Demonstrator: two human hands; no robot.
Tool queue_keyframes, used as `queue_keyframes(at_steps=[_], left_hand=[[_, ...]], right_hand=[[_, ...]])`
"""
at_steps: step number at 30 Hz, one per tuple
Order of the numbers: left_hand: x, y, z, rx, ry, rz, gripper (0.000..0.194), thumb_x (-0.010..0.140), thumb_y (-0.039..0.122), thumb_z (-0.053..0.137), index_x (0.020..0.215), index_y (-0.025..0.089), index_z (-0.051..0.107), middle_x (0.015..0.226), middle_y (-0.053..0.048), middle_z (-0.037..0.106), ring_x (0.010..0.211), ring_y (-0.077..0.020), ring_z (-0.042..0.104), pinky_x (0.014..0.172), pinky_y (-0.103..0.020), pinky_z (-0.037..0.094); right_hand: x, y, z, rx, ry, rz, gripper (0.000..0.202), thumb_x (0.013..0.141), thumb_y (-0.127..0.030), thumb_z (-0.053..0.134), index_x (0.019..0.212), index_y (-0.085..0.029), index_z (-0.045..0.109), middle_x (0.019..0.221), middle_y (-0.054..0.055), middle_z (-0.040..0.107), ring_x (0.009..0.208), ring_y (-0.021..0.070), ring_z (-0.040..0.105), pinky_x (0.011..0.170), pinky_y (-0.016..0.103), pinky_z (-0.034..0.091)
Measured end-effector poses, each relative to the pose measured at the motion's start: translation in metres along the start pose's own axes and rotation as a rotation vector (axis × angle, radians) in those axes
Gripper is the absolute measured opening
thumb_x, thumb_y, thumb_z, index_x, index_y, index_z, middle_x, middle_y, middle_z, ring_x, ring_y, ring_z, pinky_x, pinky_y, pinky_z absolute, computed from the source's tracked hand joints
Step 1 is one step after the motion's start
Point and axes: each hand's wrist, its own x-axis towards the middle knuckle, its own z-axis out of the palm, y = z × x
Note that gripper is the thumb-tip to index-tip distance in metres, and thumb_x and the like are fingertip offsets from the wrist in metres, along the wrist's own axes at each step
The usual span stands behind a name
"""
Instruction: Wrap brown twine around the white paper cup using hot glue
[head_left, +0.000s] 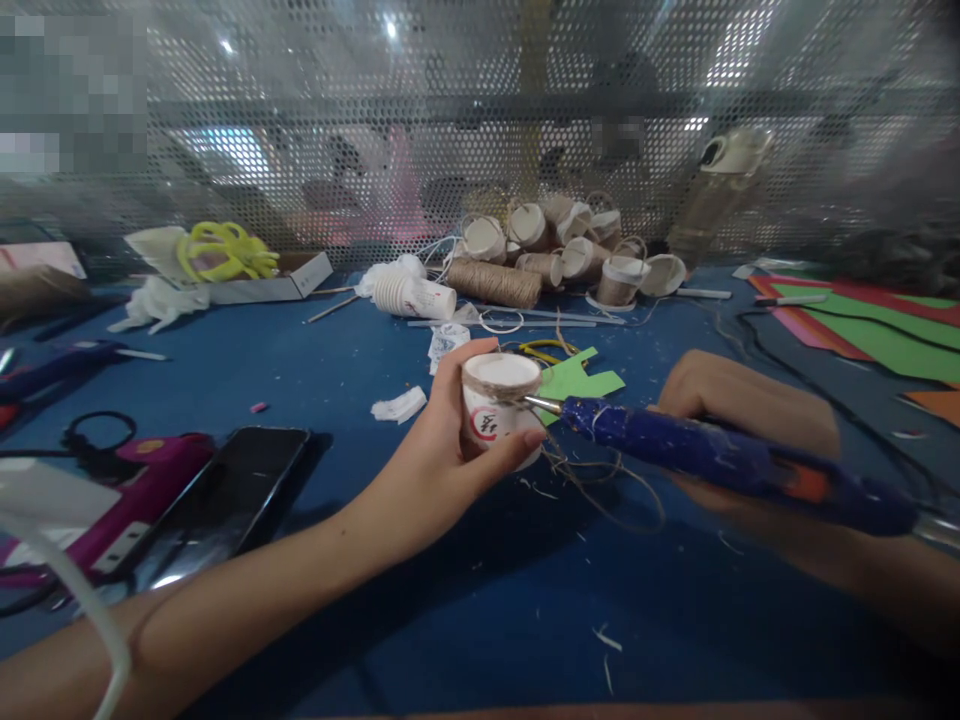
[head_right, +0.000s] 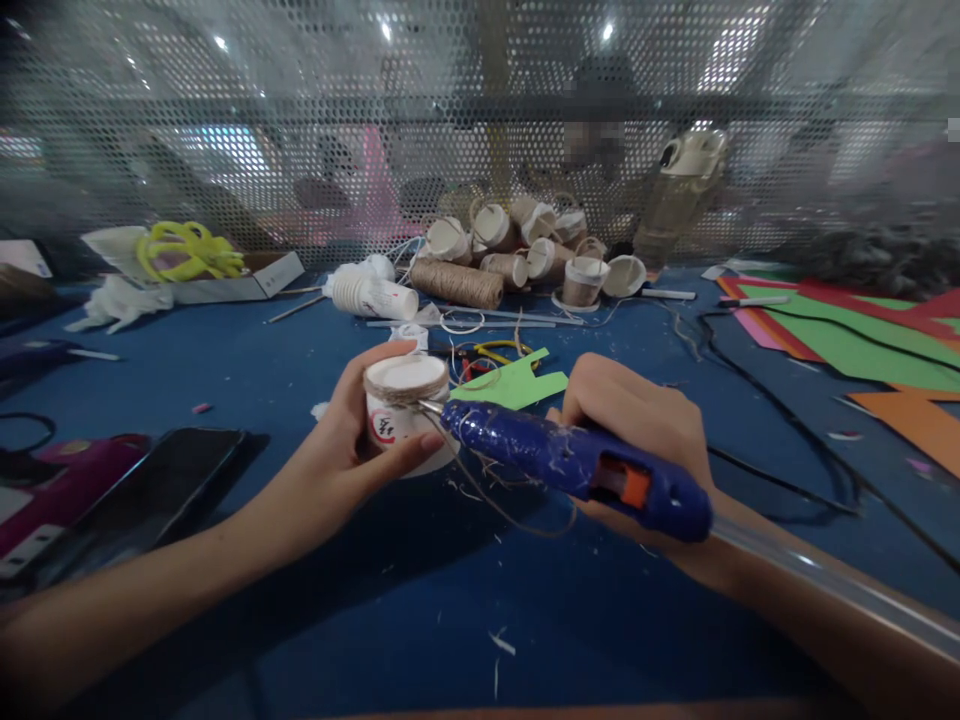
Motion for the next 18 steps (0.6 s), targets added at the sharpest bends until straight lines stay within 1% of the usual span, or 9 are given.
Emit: queue_keyframes(at_steps=[2, 6, 9, 11, 13, 15, 17, 18], left_hand=[[0.0, -0.001, 0.0, -0.001, -0.018, -0.007, 0.064, 0.09, 0.034, 0.072, 0.14, 0.029, 0.031, 0.121, -0.004, 0.064, 0.099, -0.0201, 0.066, 0.086, -0.031, 0.06], [0.0, -0.004, 0.0, 0.016, -0.03, -0.01, 0.064, 0.09, 0.031, 0.071, 0.141, 0.029, 0.032, 0.127, -0.005, 0.062, 0.101, -0.0206, 0.066, 0.084, -0.031, 0.059], [0.001, -0.005, -0.001, 0.014, -0.011, -0.016, 0.062, 0.089, 0.031, 0.071, 0.139, 0.028, 0.035, 0.122, -0.005, 0.063, 0.099, -0.0207, 0.066, 0.084, -0.032, 0.058], [0.001, -0.005, -0.003, -0.004, 0.016, -0.013, 0.061, 0.088, 0.031, 0.072, 0.138, 0.028, 0.037, 0.116, -0.004, 0.064, 0.094, -0.0196, 0.065, 0.083, -0.031, 0.057], [0.001, -0.004, -0.004, -0.039, 0.041, -0.005, 0.062, 0.087, 0.031, 0.075, 0.137, 0.03, 0.039, 0.113, -0.002, 0.065, 0.092, -0.0182, 0.065, 0.083, -0.03, 0.057], [0.0, -0.004, -0.005, -0.088, 0.042, 0.012, 0.063, 0.086, 0.031, 0.077, 0.138, 0.032, 0.041, 0.115, -0.001, 0.065, 0.093, -0.017, 0.065, 0.084, -0.028, 0.057], [-0.002, -0.004, -0.005, -0.129, 0.03, 0.026, 0.063, 0.086, 0.03, 0.078, 0.138, 0.033, 0.042, 0.116, 0.0, 0.066, 0.094, -0.0165, 0.066, 0.084, -0.027, 0.057], [-0.002, -0.003, -0.005, -0.141, 0.031, 0.031, 0.062, 0.086, 0.03, 0.078, 0.137, 0.033, 0.043, 0.116, 0.0, 0.067, 0.094, -0.0165, 0.066, 0.084, -0.027, 0.057]], right_hand=[[-0.001, 0.001, 0.0, 0.038, -0.03, -0.024, 0.02, 0.082, -0.013, 0.065, 0.072, -0.022, 0.051, 0.068, -0.002, 0.048, 0.058, 0.0132, 0.045, 0.052, 0.03, 0.034], [-0.004, 0.005, 0.003, 0.055, -0.001, -0.044, 0.018, 0.082, -0.012, 0.064, 0.073, -0.023, 0.052, 0.068, -0.001, 0.048, 0.058, 0.0142, 0.046, 0.052, 0.03, 0.033], [-0.003, 0.008, 0.003, 0.018, 0.012, -0.018, 0.02, 0.078, -0.012, 0.067, 0.071, -0.023, 0.052, 0.067, -0.002, 0.05, 0.058, 0.0142, 0.047, 0.053, 0.03, 0.034], [0.001, 0.011, 0.003, -0.012, 0.025, 0.041, 0.023, 0.076, -0.013, 0.07, 0.066, -0.023, 0.051, 0.065, -0.002, 0.052, 0.056, 0.0134, 0.047, 0.053, 0.029, 0.034], [0.007, 0.016, 0.003, 0.04, 0.035, 0.179, 0.026, 0.075, -0.019, 0.071, 0.06, -0.022, 0.049, 0.059, -0.003, 0.052, 0.052, 0.0122, 0.047, 0.051, 0.028, 0.035], [0.013, 0.024, 0.004, 0.201, -0.016, 0.424, 0.031, 0.076, -0.031, 0.072, 0.056, -0.022, 0.051, 0.05, -0.005, 0.051, 0.045, 0.0109, 0.046, 0.047, 0.026, 0.036], [0.018, 0.035, 0.005, 0.375, -0.206, 0.725, 0.036, 0.076, -0.045, 0.074, 0.055, -0.02, 0.059, 0.041, -0.005, 0.049, 0.038, 0.0099, 0.043, 0.041, 0.025, 0.033], [0.019, 0.041, 0.006, 0.457, -0.273, 0.832, 0.037, 0.076, -0.049, 0.076, 0.058, -0.019, 0.064, 0.04, -0.006, 0.048, 0.037, 0.0093, 0.042, 0.04, 0.023, 0.031]])
